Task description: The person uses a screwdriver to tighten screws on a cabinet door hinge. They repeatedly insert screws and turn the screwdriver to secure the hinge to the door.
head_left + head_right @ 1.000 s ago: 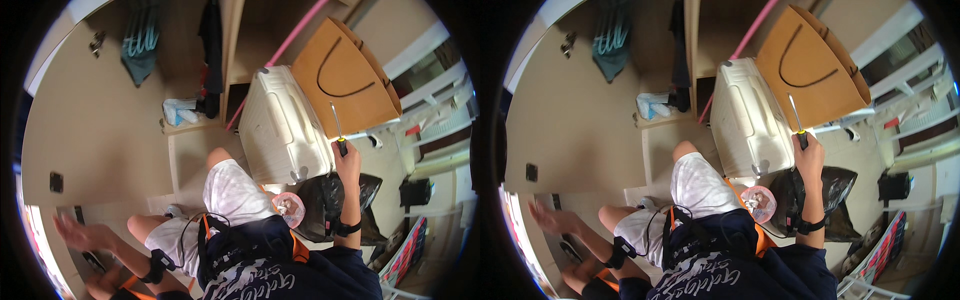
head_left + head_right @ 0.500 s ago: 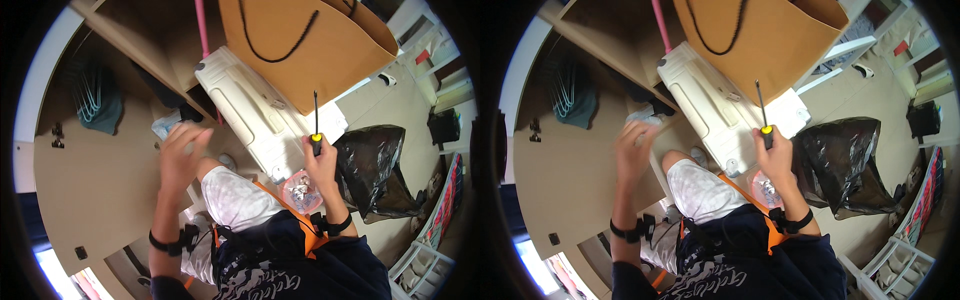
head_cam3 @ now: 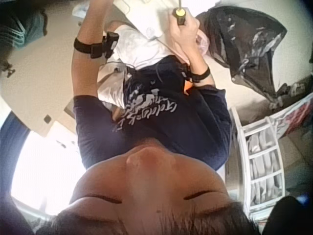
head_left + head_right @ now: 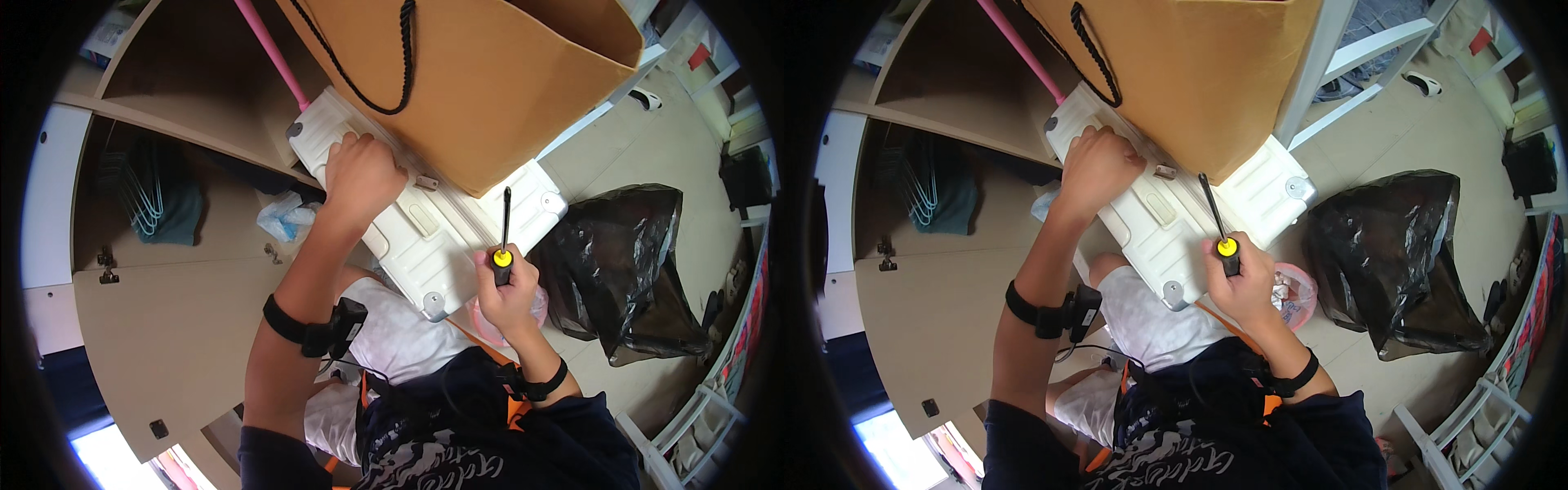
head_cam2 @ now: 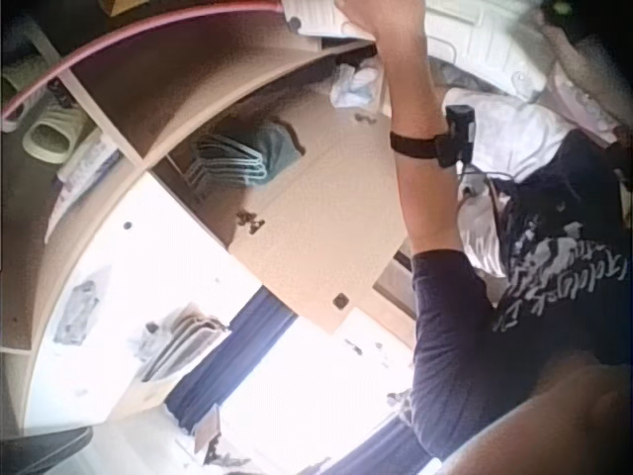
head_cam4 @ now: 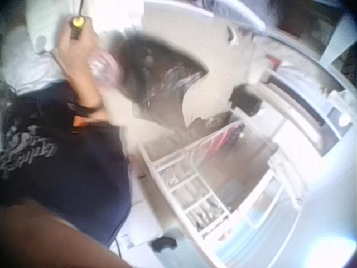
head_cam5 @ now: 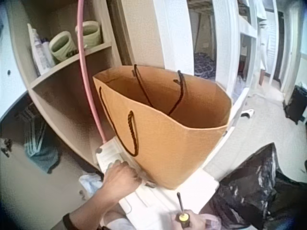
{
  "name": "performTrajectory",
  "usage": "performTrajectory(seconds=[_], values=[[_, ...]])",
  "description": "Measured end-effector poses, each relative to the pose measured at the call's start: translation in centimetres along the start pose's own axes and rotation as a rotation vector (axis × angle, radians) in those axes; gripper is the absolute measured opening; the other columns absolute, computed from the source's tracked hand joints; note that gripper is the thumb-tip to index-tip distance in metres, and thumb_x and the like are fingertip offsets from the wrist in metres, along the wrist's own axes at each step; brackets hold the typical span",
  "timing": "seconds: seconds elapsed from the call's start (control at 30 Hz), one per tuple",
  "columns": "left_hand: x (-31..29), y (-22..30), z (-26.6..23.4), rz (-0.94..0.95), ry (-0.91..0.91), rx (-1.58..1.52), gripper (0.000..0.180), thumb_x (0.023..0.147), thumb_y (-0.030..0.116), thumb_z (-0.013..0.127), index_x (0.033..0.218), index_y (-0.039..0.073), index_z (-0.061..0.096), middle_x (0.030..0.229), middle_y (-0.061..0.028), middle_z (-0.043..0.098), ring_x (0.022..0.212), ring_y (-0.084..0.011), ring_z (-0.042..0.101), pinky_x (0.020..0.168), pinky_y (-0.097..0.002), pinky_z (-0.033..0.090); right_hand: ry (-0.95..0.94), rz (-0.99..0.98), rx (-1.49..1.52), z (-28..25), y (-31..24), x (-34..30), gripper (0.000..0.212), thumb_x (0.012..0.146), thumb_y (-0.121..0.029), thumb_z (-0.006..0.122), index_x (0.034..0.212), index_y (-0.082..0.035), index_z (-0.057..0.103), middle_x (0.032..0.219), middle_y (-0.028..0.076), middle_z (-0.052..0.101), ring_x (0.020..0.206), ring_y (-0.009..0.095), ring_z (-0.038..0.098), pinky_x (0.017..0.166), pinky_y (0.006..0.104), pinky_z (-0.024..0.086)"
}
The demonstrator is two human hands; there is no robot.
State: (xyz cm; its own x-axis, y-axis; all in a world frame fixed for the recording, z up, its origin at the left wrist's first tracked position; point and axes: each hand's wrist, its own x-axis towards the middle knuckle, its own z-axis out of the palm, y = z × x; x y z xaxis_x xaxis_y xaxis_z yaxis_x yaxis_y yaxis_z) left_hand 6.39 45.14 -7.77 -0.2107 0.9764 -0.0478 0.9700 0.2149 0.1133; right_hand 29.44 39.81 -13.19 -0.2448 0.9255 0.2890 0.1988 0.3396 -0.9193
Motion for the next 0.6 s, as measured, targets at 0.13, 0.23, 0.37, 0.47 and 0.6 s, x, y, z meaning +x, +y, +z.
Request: performTrajectory(seconds=[0.13, 0.23, 0.37, 0.47, 0.6], values=[[0.8, -0.7, 1.0, -0.034, -0.006, -0.042, 0.018, 0.072, 0.017, 0.061, 0.075, 0.004, 0.074, 0.09, -0.0166, 0.068, 0.097, -0.035, 0.058, 0.086, -0.0431, 0.045, -0.001, -0.011, 0.006, 0.1, 0.2, -0.1, 0.019, 0.086, -0.008, 0.07, 0.075, -0.001, 0.055, 0.053, 0.007, 0.045, 0.042, 0.018, 0.045, 0.044, 0.0283, 0.035], [0.7, -0.8, 0.8, -0.033, -0.03, -0.088, 0.019, 0.074, 0.016, 0.061, 0.078, 0.004, 0.074, 0.091, -0.0158, 0.067, 0.096, -0.0354, 0.058, 0.087, -0.0439, 0.046, -0.007, -0.026, 0.004, 0.2, 0.1, 0.0, 0.019, 0.085, -0.006, 0.07, 0.075, 0.0, 0.054, 0.053, 0.007, 0.045, 0.041, 0.017, 0.045, 0.044, 0.0277, 0.035], [-0.1, -0.4, 1.0, 0.058, 0.176, -0.253, 0.018, 0.076, 0.015, 0.062, 0.084, 0.002, 0.072, 0.097, -0.0151, 0.068, 0.093, -0.0351, 0.06, 0.089, -0.0422, 0.048, -0.016, -0.027, -0.007, 0.2, 0.2, -0.1, 0.018, 0.084, -0.005, 0.07, 0.075, 0.0, 0.055, 0.053, 0.008, 0.045, 0.042, 0.017, 0.046, 0.044, 0.0273, 0.036], [-1.8, -0.3, 1.0, 0.214, 0.198, -0.472, 0.016, 0.077, 0.013, 0.064, 0.087, 0.002, 0.07, 0.097, -0.015, 0.067, 0.092, -0.0338, 0.061, 0.089, -0.0403, 0.048, -0.025, -0.008, -0.009, 0.2, 0.3, -0.1, 0.016, 0.085, -0.004, 0.068, 0.077, 0.001, 0.055, 0.055, 0.007, 0.046, 0.046, 0.014, 0.045, 0.047, 0.0261, 0.036], [-3.1, 0.6, 1.6, 0.33, 0.161, -0.288, 0.009, 0.078, 0.01, 0.065, 0.081, 0.001, 0.065, 0.086, -0.0132, 0.065, 0.091, -0.0314, 0.061, 0.088, -0.0408, 0.048, -0.052, 0.032, -0.015, 0.0, 0.4, -0.5, 0.015, 0.089, -0.004, 0.063, 0.078, 0.002, 0.054, 0.06, 0.002, 0.049, 0.055, 0.006, 0.044, 0.051, 0.0227, 0.036]])
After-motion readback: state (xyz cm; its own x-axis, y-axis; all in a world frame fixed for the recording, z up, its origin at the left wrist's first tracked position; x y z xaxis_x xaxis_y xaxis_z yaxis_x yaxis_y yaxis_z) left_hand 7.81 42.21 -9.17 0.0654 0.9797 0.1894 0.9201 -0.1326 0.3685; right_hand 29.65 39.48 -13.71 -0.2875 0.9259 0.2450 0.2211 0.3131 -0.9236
